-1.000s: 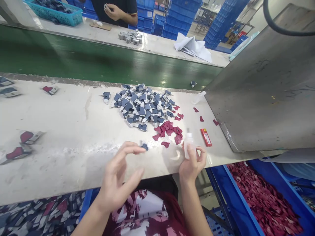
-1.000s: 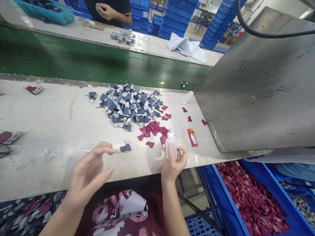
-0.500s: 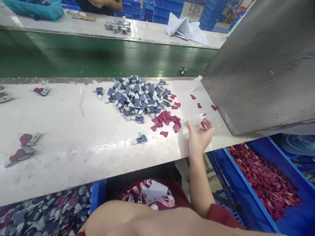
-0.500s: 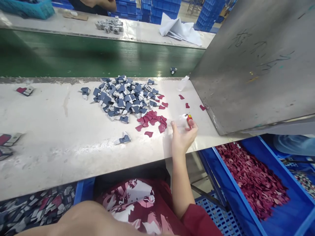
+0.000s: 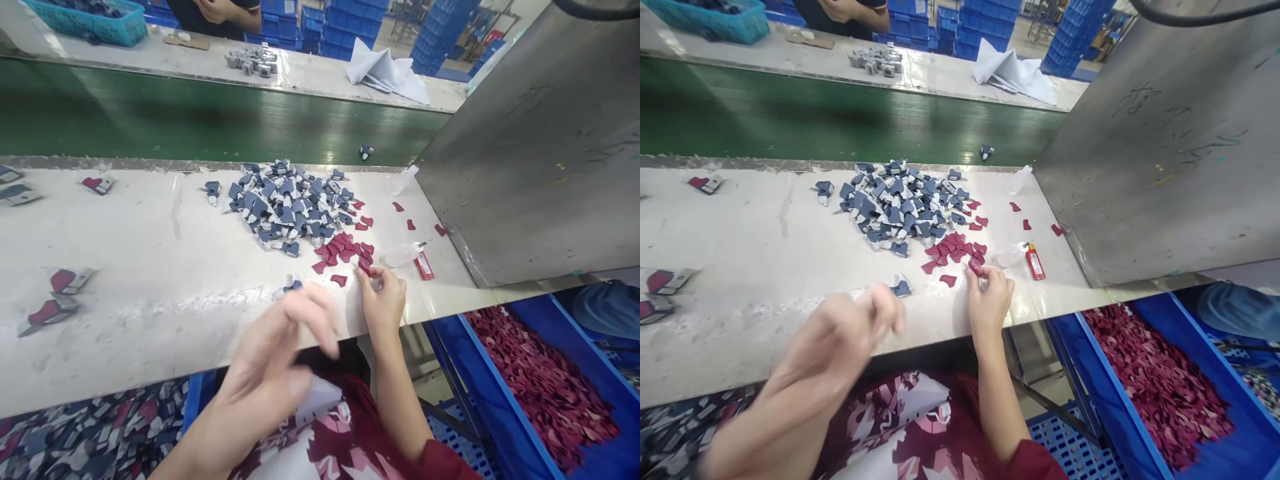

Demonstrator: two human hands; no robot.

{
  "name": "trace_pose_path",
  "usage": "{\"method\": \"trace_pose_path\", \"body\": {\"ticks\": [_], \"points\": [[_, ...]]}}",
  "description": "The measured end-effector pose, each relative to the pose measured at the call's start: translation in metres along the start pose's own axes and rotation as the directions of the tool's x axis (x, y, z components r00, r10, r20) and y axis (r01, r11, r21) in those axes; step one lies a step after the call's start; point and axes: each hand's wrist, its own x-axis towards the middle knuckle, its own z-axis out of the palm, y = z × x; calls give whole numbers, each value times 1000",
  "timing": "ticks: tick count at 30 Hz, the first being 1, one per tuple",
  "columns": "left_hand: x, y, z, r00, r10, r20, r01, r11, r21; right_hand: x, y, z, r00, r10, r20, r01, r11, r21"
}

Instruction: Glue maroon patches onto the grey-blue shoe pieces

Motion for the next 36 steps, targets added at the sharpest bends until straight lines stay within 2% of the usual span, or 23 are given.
{"method": "trace_pose_path", "body": {"ticks": [3, 5, 7, 10, 12, 17, 26, 30, 36], "points": [[23, -20, 2, 991, -16, -135, 38, 986, 165, -6, -11, 1, 998, 60, 12, -61, 963, 261], [30, -38, 10, 981, -30, -189, 88, 948, 305, -14, -22, 3, 989, 85, 118, -128, 896, 426], [32, -54, 20, 988, -43, -146, 92, 932, 350, -24, -36, 7, 964, 44, 263, -177, 844, 506], [32, -63, 32, 992, -37, -118, 74, 942, 328, -41, -54, 15, 912, -26, 409, -222, 808, 546], [33, -62, 34, 992, -41, -121, 75, 954, 292, -50, -63, 19, 886, -23, 463, -264, 795, 547], [34, -63, 33, 992, -70, -110, 89, 980, 178, -58, -70, 23, 883, 38, 468, -302, 810, 503], [34, -67, 35, 992, -51, -119, 70, 983, 167, -53, -66, 30, 870, 68, 489, -342, 797, 498], [34, -67, 32, 994, -51, -101, 64, 989, 136, -55, -62, 31, 893, 27, 450, -264, 841, 472], [34, -62, 31, 987, -106, -118, 115, 991, 73, -60, -59, 31, 938, -189, 289, 71, 924, 375]]}}
